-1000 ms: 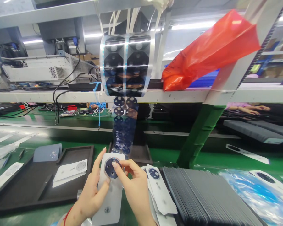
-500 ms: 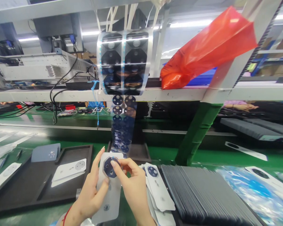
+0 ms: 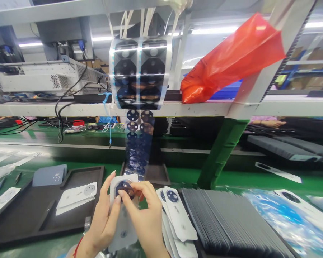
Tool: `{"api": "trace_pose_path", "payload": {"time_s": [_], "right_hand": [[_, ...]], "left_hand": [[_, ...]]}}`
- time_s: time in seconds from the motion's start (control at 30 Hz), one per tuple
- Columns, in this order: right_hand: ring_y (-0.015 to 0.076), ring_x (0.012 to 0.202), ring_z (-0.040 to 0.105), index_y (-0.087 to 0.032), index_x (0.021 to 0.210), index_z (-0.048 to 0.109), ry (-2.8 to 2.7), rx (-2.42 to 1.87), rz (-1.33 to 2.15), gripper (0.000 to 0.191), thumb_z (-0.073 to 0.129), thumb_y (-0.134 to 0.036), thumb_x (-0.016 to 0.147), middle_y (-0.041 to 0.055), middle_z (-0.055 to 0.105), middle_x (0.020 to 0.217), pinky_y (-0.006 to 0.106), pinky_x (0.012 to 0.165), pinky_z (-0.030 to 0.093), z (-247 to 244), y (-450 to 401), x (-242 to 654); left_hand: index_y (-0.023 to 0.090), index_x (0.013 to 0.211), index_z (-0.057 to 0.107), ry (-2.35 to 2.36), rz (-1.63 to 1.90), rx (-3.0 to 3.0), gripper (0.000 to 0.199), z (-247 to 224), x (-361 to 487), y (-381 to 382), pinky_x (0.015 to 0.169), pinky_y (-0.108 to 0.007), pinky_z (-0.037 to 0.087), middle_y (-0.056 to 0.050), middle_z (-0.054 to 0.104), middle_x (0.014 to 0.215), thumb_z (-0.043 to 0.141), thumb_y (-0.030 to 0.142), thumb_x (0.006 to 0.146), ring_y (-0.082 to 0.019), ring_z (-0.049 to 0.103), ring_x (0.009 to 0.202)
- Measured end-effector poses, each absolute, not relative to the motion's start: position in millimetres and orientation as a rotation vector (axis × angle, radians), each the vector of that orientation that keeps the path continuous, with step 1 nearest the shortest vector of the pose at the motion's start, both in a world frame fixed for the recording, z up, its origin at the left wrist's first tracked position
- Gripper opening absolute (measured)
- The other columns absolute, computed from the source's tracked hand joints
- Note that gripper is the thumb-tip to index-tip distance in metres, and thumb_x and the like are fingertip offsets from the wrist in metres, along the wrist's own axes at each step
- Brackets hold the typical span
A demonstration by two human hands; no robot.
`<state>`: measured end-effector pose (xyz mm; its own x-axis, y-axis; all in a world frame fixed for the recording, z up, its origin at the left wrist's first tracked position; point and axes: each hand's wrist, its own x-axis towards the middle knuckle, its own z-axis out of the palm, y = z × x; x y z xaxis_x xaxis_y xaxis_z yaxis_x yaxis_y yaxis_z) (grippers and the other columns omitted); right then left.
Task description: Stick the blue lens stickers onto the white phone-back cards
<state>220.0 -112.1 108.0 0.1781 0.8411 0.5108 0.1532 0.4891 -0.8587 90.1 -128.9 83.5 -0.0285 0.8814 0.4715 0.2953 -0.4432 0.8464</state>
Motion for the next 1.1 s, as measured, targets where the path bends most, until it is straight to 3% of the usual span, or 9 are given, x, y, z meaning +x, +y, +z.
{"api": "trace_pose_path", "payload": {"time_s": [0.13, 0.27, 0.33, 0.4, 0.5, 0.67, 0.83, 1.0, 1.1], "right_hand": [[0.019, 0.079, 0.059, -0.026, 0.093, 0.074, -1.286, -0.971, 0.418, 0.012, 0.076, -0.036, 0.087, 0.0062, 0.064, 0.11, 0.034, 0.073, 0.053, 96.0, -116.0, 207.2], [0.0219, 0.098, 0.06, -0.034, 0.149, 0.042, -1.145, -1.004, 0.395, 0.079, 0.081, -0.038, 0.081, 0.0115, 0.04, 0.155, 0.043, 0.09, 0.053, 94.3, -115.5, 203.3], [0.0242, 0.104, 0.062, -0.033, 0.153, 0.034, -1.121, -0.979, 0.569, 0.089, 0.083, -0.041, 0.079, 0.0118, 0.049, 0.149, 0.041, 0.089, 0.055, 98.1, -112.4, 207.2], [0.0241, 0.091, 0.067, -0.027, 0.133, 0.054, -1.149, -0.962, 0.847, 0.062, 0.079, -0.049, 0.081, 0.0089, 0.069, 0.116, 0.037, 0.076, 0.058, 102.5, -108.4, 212.8], [0.0211, 0.069, 0.065, -0.022, 0.095, 0.063, -1.163, -0.99, 1.055, 0.042, 0.069, -0.062, 0.086, 0.0034, 0.069, 0.078, 0.031, 0.061, 0.055, 107.3, -103.1, 220.2], [0.0248, 0.09, 0.071, -0.022, 0.106, 0.065, -1.209, -0.909, 1.13, 0.043, 0.058, -0.063, 0.094, 0.0083, 0.075, 0.099, 0.034, 0.078, 0.056, 109.3, -98.6, 227.8], [0.025, 0.102, 0.071, -0.028, 0.137, 0.05, -1.243, -0.669, 1.472, 0.06, 0.077, -0.046, 0.086, 0.0078, 0.073, 0.118, 0.04, 0.091, 0.056, 107.1, -96.5, 228.0], [0.0235, 0.093, 0.072, -0.023, 0.115, 0.062, -1.073, -0.742, 1.355, 0.048, 0.084, -0.043, 0.078, 0.0055, 0.076, 0.101, 0.035, 0.085, 0.055, 96.6, -87.8, 219.7], [0.0215, 0.083, 0.07, -0.019, 0.097, 0.067, -1.006, -0.767, 1.373, 0.04, 0.088, -0.044, 0.073, 0.0042, 0.076, 0.091, 0.032, 0.078, 0.055, 92.8, -82.4, 219.8]], "left_hand": [[0.021, 0.155, 0.034, 1.21, 1.702, 1.653, 0.052, 76.2, 98.6, -127.8, 0.101, -0.038, 0.057, -0.016, 0.056, 0.149, 0.042, 0.034, 0.105, -0.027, 0.069, 0.12], [0.018, 0.146, 0.049, 1.284, 1.795, 1.638, 0.047, 74.3, 100.5, -127.2, 0.106, -0.042, 0.054, -0.018, 0.043, 0.158, 0.046, 0.035, 0.103, -0.032, 0.061, 0.131], [0.017, 0.142, 0.054, 1.278, 1.735, 1.646, 0.045, 74.4, 101.6, -127.0, 0.104, -0.043, 0.055, -0.019, 0.046, 0.155, 0.051, 0.036, 0.101, -0.034, 0.06, 0.131], [0.019, 0.145, 0.049, 1.215, 1.634, 1.612, 0.05, 74.7, 103.3, -126.4, 0.099, -0.043, 0.058, -0.018, 0.058, 0.143, 0.056, 0.037, 0.099, -0.032, 0.066, 0.122], [0.021, 0.15, 0.041, 1.115, 1.482, 1.567, 0.059, 77.0, 104.3, -124.7, 0.094, -0.041, 0.06, -0.015, 0.07, 0.125, 0.061, 0.039, 0.097, -0.028, 0.073, 0.109], [0.025, 0.148, 0.047, 1.147, 1.482, 1.463, 0.055, 85.2, 98.1, -118.7, 0.11, -0.042, 0.049, -0.012, 0.054, 0.151, 0.058, 0.046, 0.098, -0.03, 0.06, 0.13], [0.027, 0.15, 0.04, 1.2, 1.528, 1.382, 0.051, 86.6, 90.9, -110.5, 0.117, -0.043, 0.041, -0.01, 0.046, 0.159, 0.045, 0.047, 0.104, -0.028, 0.049, 0.142], [0.022, 0.156, 0.03, 1.16, 1.436, 1.62, 0.054, 81.3, 90.3, -110.0, 0.11, -0.042, 0.048, -0.014, 0.048, 0.156, 0.038, 0.037, 0.105, -0.028, 0.053, 0.138], [0.02, 0.156, 0.032, 1.157, 1.34, 1.732, 0.059, 81.4, 91.1, -111.3, 0.095, -0.04, 0.057, -0.015, 0.061, 0.143, 0.044, 0.038, 0.102, -0.03, 0.068, 0.118]]}}
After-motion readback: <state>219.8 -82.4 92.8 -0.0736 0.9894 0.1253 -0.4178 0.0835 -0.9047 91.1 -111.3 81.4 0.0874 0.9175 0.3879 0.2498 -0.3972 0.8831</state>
